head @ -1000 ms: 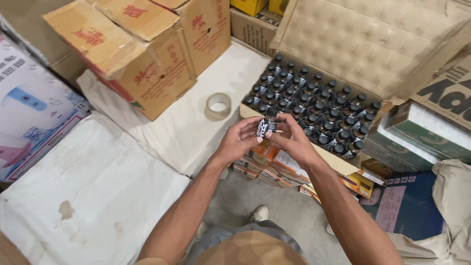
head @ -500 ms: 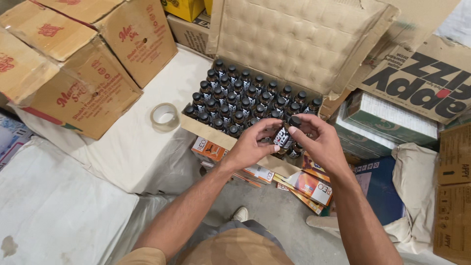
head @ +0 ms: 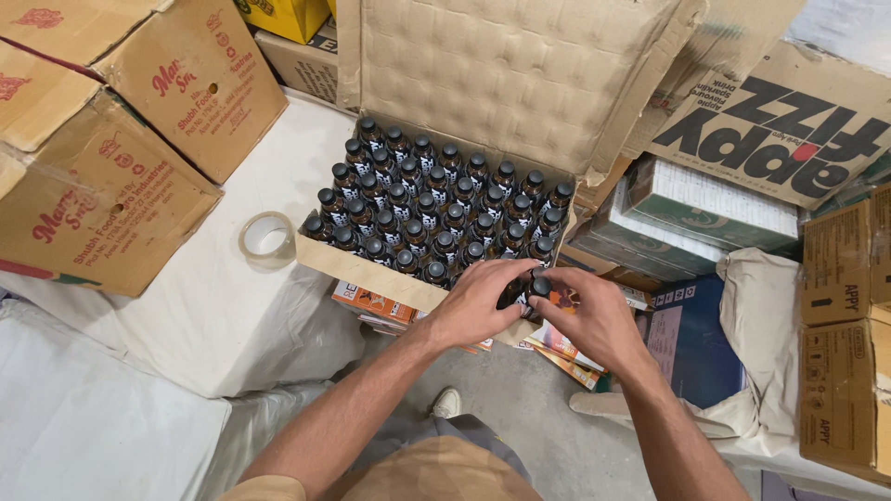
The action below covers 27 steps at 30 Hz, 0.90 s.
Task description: The person picks up small bottles from a white cloth surface and places them one by one into a cardboard box. The person arranges the bottles in neat rows inside the box, filling it up over time.
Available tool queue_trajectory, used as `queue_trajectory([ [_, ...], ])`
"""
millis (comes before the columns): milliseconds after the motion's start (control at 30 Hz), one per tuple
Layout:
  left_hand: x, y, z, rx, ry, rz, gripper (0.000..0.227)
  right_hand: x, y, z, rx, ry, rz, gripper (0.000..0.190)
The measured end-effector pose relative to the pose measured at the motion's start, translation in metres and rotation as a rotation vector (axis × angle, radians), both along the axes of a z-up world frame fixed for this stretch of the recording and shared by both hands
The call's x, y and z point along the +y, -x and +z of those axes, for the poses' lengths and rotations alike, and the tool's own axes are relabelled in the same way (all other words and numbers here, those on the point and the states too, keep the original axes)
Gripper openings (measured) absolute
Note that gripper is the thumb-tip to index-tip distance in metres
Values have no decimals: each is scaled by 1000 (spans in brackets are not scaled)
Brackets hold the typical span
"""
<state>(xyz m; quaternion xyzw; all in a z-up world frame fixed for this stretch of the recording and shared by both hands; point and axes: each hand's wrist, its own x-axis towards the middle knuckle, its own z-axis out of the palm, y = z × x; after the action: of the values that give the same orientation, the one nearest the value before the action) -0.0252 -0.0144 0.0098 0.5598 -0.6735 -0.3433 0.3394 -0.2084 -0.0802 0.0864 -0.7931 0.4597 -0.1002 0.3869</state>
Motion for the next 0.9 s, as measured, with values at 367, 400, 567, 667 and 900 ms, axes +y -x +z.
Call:
queue_trajectory([
  [367, 1, -1, -28, -114, 117, 27, 53, 6, 9, -38, -125, 50, -75, 41],
  [400, 2, 0, -32, -148, 176, 48, 53, 7, 10, -45, -164, 67, -123, 45],
  [567, 7, 2, -34, -124, 155, 58, 52, 25, -2, -43, -309, -209, -306, 93],
  [667, 9, 4, -36, -137, 170, 59, 52, 36, -13, -34, -409, -487, -438, 103],
  [900, 11, 5, -30, -186, 170, 36, 57, 45, -27, -24, -580, -717, -540, 101],
])
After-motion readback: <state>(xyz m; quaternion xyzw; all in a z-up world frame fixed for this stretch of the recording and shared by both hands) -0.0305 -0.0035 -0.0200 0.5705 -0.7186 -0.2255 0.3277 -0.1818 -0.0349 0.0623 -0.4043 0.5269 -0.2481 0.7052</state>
